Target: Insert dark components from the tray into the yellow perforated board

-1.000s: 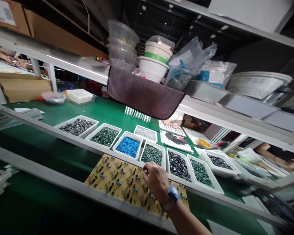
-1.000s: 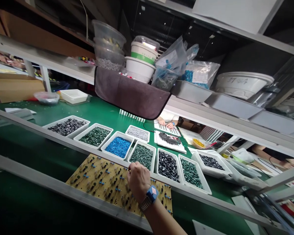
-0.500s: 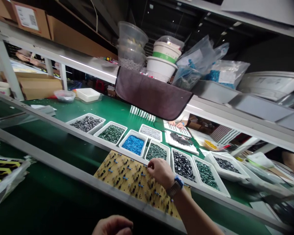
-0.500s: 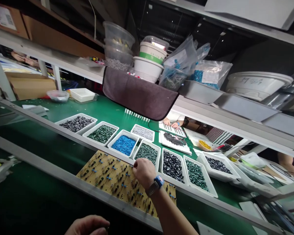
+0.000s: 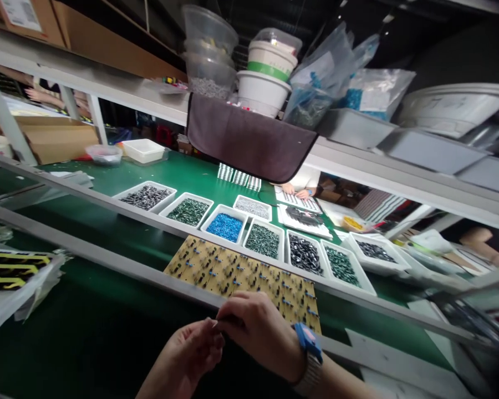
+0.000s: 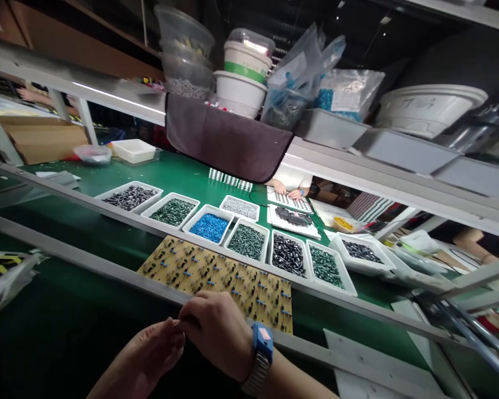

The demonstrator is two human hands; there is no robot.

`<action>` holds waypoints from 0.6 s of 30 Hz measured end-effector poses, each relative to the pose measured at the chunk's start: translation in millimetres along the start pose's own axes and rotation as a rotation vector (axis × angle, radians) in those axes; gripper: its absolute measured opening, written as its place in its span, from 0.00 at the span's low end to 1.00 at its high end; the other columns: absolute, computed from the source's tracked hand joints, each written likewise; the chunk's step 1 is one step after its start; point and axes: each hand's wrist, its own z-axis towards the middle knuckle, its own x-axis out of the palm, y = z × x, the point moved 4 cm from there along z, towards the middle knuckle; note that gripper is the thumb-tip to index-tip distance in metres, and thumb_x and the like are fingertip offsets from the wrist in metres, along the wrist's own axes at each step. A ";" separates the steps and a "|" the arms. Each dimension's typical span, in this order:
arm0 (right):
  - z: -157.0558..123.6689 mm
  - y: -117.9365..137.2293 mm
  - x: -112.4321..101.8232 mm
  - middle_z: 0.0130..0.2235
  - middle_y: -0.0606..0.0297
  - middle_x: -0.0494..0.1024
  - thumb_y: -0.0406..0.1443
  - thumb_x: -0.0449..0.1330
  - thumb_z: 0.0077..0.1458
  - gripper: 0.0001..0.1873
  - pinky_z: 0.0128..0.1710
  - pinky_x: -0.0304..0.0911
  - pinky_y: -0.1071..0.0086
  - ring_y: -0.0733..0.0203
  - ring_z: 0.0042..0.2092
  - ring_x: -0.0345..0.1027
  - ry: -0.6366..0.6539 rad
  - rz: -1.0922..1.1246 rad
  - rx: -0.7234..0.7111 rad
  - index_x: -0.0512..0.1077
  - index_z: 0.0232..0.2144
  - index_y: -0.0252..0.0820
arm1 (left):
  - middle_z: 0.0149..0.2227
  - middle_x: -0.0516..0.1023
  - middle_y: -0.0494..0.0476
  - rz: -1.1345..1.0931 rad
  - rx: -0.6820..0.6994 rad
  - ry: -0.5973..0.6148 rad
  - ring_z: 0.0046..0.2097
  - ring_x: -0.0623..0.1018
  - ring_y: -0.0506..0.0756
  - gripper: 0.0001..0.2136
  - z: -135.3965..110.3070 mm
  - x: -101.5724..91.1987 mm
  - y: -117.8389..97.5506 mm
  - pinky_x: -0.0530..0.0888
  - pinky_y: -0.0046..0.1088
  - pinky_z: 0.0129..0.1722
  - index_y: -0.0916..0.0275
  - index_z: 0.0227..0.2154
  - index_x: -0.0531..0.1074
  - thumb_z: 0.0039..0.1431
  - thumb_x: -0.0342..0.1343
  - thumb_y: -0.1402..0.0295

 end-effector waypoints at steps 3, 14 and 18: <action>2.7 8.7 -8.7 0.29 0.68 0.76 0.32 0.64 0.54 0.02 0.32 0.58 0.77 0.68 0.30 0.68 0.062 -0.024 -0.080 0.77 0.29 0.39 | 0.25 0.80 0.55 0.194 0.052 0.101 0.25 0.74 0.46 0.14 -3.9 -1.7 -7.5 0.68 0.17 0.24 0.67 0.31 0.80 0.48 0.70 0.60; -3.6 -48.1 -6.5 0.27 0.67 0.79 0.31 0.65 0.46 0.06 0.28 0.61 0.77 0.66 0.28 0.70 0.070 0.359 0.329 0.80 0.30 0.38 | 0.44 0.83 0.56 1.217 0.534 0.116 0.46 0.81 0.57 0.14 12.3 -14.4 -0.5 0.76 0.26 0.47 0.57 0.45 0.77 0.60 0.57 0.57; 0.9 -76.2 -33.4 0.26 0.67 0.79 0.31 0.61 0.48 0.06 0.30 0.61 0.75 0.65 0.28 0.69 -0.192 0.033 0.362 0.79 0.29 0.39 | 0.55 0.76 0.64 1.939 0.900 0.252 0.56 0.75 0.65 0.25 35.4 -16.8 45.3 0.75 0.38 0.53 0.63 0.54 0.72 0.51 0.61 0.70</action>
